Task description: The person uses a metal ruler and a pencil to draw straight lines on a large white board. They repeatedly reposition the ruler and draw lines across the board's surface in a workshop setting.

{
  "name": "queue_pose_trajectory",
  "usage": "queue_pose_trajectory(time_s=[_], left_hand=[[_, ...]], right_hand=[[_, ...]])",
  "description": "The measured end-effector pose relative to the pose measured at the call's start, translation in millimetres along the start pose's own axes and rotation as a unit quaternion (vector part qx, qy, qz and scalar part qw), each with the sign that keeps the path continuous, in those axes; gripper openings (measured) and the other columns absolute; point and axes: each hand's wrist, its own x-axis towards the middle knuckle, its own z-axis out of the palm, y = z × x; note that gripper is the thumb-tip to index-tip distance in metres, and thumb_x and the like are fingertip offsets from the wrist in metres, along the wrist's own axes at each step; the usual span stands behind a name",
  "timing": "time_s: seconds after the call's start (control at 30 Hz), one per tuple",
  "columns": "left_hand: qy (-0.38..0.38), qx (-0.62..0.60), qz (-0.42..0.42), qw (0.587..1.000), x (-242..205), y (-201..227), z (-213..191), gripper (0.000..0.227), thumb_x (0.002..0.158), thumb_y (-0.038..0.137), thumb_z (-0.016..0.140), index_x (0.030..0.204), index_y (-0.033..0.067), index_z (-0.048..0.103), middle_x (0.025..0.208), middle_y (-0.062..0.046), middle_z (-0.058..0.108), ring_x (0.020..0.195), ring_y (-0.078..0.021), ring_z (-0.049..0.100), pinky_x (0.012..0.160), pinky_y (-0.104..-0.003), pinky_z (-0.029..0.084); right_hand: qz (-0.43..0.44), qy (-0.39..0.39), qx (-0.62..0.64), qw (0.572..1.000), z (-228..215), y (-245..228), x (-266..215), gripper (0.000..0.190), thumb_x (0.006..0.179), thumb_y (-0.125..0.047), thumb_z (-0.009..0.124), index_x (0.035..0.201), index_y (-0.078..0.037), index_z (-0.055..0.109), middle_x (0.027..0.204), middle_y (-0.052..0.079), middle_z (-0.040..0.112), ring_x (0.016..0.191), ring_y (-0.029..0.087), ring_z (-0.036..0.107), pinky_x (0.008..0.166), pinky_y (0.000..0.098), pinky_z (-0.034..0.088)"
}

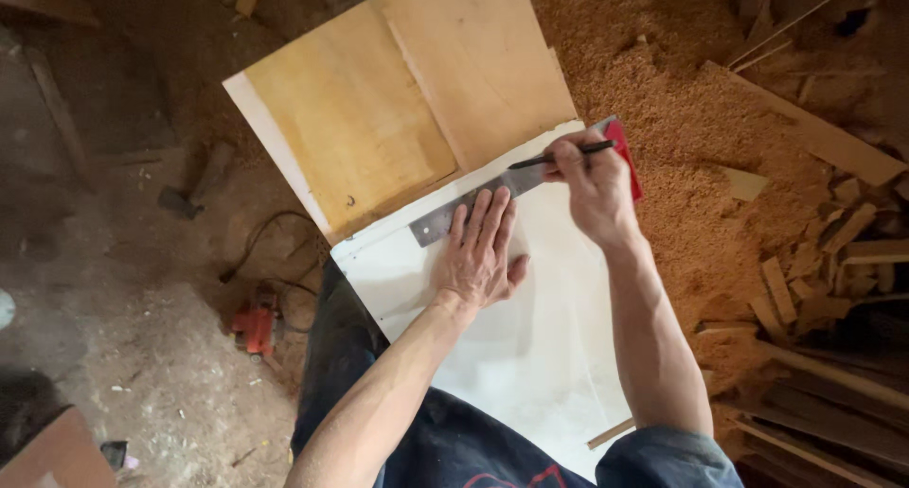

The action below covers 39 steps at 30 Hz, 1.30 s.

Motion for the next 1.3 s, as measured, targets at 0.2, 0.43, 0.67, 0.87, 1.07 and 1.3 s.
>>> queue_pose_trajectory(time_s=[0.2, 0.43, 0.67, 0.87, 1.07, 1.3], left_hand=[[-0.022, -0.002, -0.006, 1.000, 2.4, 1.3, 0.1, 0.088, 0.094, 0.056, 0.053, 0.160, 0.0014, 0.032, 0.170, -0.013, 0.021, 0.157, -0.0301, 0.023, 0.126, -0.052, 0.016], [0.002, -0.011, 0.006, 1.000, 1.7, 1.4, -2.2, 0.085, 0.095, 0.054, 0.053, 0.159, 0.0006, 0.035, 0.169, -0.014, 0.025, 0.156, -0.0313, 0.025, 0.125, -0.053, 0.020], [-0.001, -0.004, 0.007, 1.000, 3.4, -0.7, -2.4, 0.084, 0.095, 0.053, 0.054, 0.158, 0.0005, 0.037, 0.169, -0.014, 0.026, 0.155, -0.0309, 0.026, 0.125, -0.052, 0.022], [-0.149, -0.006, 0.004, 0.989, 5.8, 0.0, -4.3, 0.081, 0.097, 0.057, 0.053, 0.154, 0.0022, 0.038, 0.164, -0.021, 0.025, 0.157, -0.0359, 0.020, 0.127, -0.056, 0.015], [-0.066, -0.014, 0.004, 0.998, 5.8, 0.0, -2.8, 0.086, 0.093, 0.055, 0.056, 0.156, -0.0001, 0.036, 0.169, -0.014, 0.023, 0.157, -0.0310, 0.021, 0.126, -0.053, 0.017], [-0.032, -0.032, 0.000, 0.999, 10.1, 1.1, -8.8, 0.087, 0.094, 0.054, 0.056, 0.159, 0.0012, 0.033, 0.170, -0.014, 0.023, 0.156, -0.0313, 0.021, 0.125, -0.053, 0.019]], right_hand=[[-0.061, 0.030, -0.197, 0.978, -23.4, -11.1, 19.4, 0.020, 0.112, -0.014, 0.052, 0.105, 0.002, 0.063, 0.089, 0.012, 0.072, 0.076, 0.019, 0.074, 0.059, 0.0325, 0.061], [-0.047, 0.020, -0.434, 0.900, 1.6, -60.5, 4.1, 0.019, 0.106, 0.000, 0.049, 0.114, 0.001, 0.066, 0.088, 0.017, 0.070, 0.058, 0.023, 0.066, 0.043, 0.0349, 0.054], [-0.071, 0.113, -0.310, 0.941, -22.7, -44.0, 16.9, 0.015, 0.106, 0.000, 0.054, 0.101, -0.002, 0.068, 0.100, 0.014, 0.073, 0.078, 0.025, 0.073, 0.058, 0.0328, 0.061], [-0.340, -0.055, -0.595, 0.727, 40.1, -13.6, -19.6, 0.014, 0.074, 0.003, 0.069, 0.087, 0.002, 0.063, 0.109, 0.013, 0.068, 0.104, 0.035, 0.073, 0.094, 0.0496, 0.066], [-0.053, 0.111, -0.150, 0.981, 0.8, -25.0, 5.2, 0.018, 0.102, -0.004, 0.054, 0.104, -0.009, 0.071, 0.097, 0.013, 0.072, 0.081, 0.027, 0.068, 0.068, 0.0401, 0.058], [-0.152, 0.032, -0.447, 0.881, 11.9, -22.0, -2.6, 0.021, 0.092, 0.004, 0.057, 0.106, -0.007, 0.067, 0.098, 0.016, 0.066, 0.087, 0.033, 0.067, 0.061, 0.0405, 0.060]])
